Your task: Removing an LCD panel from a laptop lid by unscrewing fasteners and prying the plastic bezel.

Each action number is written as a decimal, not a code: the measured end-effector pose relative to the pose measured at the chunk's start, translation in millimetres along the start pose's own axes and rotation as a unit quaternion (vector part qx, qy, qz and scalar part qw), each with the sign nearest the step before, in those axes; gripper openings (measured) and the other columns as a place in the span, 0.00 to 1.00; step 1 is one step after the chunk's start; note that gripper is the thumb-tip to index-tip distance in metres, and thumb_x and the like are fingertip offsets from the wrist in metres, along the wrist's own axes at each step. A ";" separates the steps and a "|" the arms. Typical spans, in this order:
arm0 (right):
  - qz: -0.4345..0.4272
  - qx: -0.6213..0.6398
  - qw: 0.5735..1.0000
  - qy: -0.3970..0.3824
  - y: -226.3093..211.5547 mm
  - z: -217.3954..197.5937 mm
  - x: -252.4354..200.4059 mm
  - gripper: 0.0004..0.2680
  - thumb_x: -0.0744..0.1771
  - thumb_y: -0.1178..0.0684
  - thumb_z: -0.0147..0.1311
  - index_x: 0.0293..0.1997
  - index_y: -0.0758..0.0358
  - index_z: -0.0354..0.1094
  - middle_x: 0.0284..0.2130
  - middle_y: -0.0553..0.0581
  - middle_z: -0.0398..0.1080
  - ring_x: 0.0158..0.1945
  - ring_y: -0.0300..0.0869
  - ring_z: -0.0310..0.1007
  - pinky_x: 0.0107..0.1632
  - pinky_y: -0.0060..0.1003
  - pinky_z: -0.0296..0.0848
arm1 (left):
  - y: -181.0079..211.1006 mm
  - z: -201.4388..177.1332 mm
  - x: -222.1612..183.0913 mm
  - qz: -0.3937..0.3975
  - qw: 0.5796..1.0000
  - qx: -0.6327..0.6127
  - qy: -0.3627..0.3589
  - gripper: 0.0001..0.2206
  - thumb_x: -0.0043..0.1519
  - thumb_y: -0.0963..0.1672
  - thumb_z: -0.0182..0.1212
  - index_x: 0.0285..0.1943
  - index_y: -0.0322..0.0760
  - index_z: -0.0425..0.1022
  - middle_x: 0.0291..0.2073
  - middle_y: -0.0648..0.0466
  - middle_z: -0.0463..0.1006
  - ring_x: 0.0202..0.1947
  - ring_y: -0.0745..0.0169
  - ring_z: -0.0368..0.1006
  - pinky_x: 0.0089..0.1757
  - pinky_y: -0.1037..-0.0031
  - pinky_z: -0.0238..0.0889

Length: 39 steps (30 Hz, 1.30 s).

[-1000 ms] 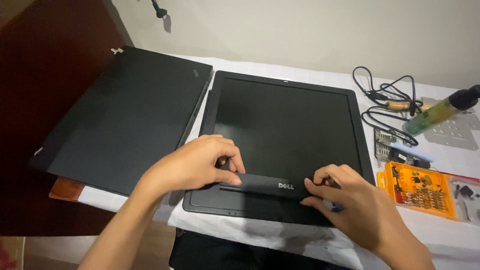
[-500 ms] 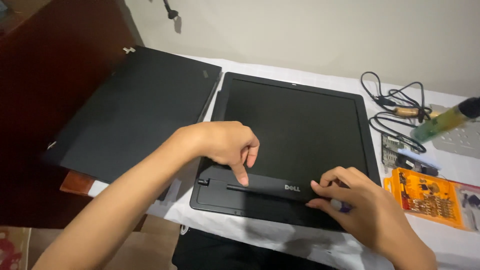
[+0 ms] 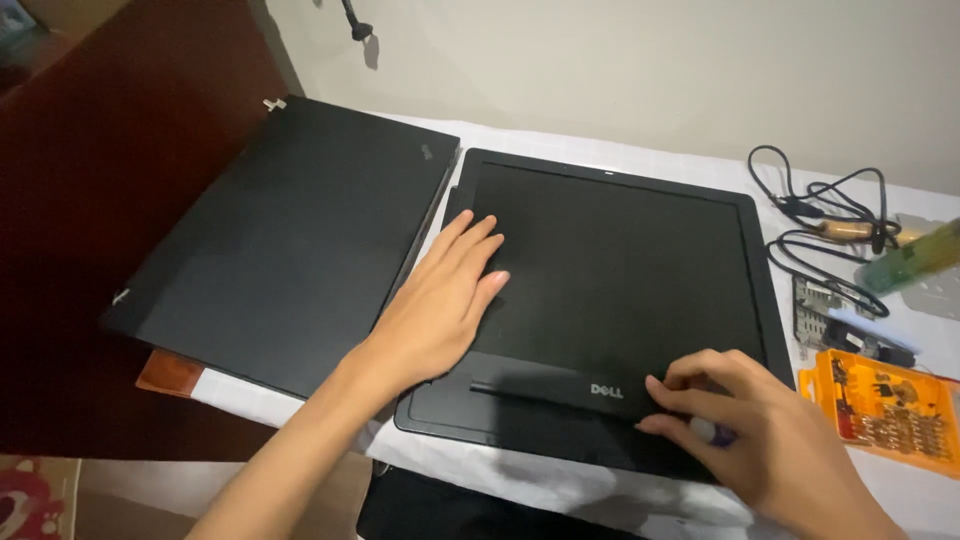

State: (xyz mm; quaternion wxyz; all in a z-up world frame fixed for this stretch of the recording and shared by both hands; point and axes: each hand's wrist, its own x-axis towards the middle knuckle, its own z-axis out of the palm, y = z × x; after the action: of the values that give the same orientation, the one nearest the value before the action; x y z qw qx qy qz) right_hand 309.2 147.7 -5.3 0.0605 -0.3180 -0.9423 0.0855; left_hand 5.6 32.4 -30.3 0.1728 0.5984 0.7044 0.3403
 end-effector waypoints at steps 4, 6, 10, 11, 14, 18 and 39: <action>0.015 0.014 1.000 0.010 0.2 2.7 0.0 0.09 0.58 0.39 0.68 0.39 0.30 0.84 0.39 0.29 0.74 0.40 0.27 0.74 0.24 0.37 0.69 | -4.1 8.6 -3.6 0.056 0.994 0.082 0.051 0.24 0.73 0.49 0.37 0.72 0.26 0.60 0.74 0.42 0.58 0.77 0.46 0.43 0.69 0.58 0.41; 0.023 0.011 1.000 0.015 0.8 8.7 0.7 0.09 0.58 0.40 0.68 0.39 0.29 0.84 0.39 0.30 0.74 0.38 0.27 0.74 0.25 0.36 0.69 | -9.1 10.7 -6.2 0.066 0.991 0.107 0.054 0.25 0.73 0.49 0.38 0.71 0.25 0.61 0.74 0.42 0.58 0.77 0.46 0.44 0.68 0.59 0.43; -0.144 0.068 0.977 0.144 12.8 20.1 -3.7 0.12 0.60 0.43 0.69 0.46 0.45 0.80 0.42 0.44 0.75 0.42 0.36 0.76 0.40 0.31 0.74 | -10.5 13.2 -4.3 0.093 0.981 0.163 0.047 0.28 0.71 0.52 0.45 0.73 0.28 0.59 0.75 0.41 0.56 0.76 0.47 0.46 0.69 0.59 0.38; -0.158 0.100 0.971 0.149 9.0 13.9 -1.3 0.14 0.61 0.44 0.68 0.50 0.47 0.78 0.44 0.47 0.76 0.45 0.38 0.76 0.47 0.31 0.75 | -8.8 2.3 1.8 0.081 0.982 0.168 0.025 0.29 0.69 0.52 0.48 0.74 0.30 0.58 0.76 0.43 0.55 0.76 0.48 0.46 0.69 0.59 0.38; -0.192 0.115 0.956 0.188 23.2 21.9 -16.6 0.16 0.63 0.47 0.69 0.55 0.50 0.74 0.45 0.51 0.76 0.45 0.42 0.77 0.49 0.34 0.76 | 8.7 14.3 -10.4 0.095 0.969 0.220 0.056 0.30 0.67 0.53 0.49 0.76 0.34 0.58 0.75 0.44 0.58 0.75 0.46 0.50 0.69 0.59 0.40; -0.216 0.106 0.945 0.220 19.0 -2.5 -28.9 0.11 0.67 0.51 0.65 0.51 0.62 0.73 0.46 0.55 0.75 0.46 0.48 0.77 0.49 0.39 0.78 | 0.8 16.2 -14.0 0.072 0.967 0.242 0.030 0.32 0.64 0.52 0.50 0.75 0.32 0.57 0.75 0.42 0.58 0.75 0.45 0.51 0.68 0.59 0.42; 0.181 0.126 0.971 0.087 183.3 -41.0 -46.9 0.06 0.65 0.55 0.56 0.41 0.54 0.79 0.40 0.47 0.82 0.44 0.42 0.80 0.45 0.40 0.73 | -36.3 51.4 22.4 0.105 0.943 0.265 0.172 0.29 0.59 0.46 0.64 0.70 0.23 0.76 0.72 0.32 0.74 0.72 0.30 0.67 0.71 0.50 0.56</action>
State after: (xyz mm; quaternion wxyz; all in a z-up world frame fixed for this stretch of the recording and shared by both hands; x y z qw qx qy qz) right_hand 461.1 267.6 -4.5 0.1649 -0.4796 -0.8418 0.1851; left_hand 7.7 66.0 -87.9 -0.1531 0.6255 0.7212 0.2553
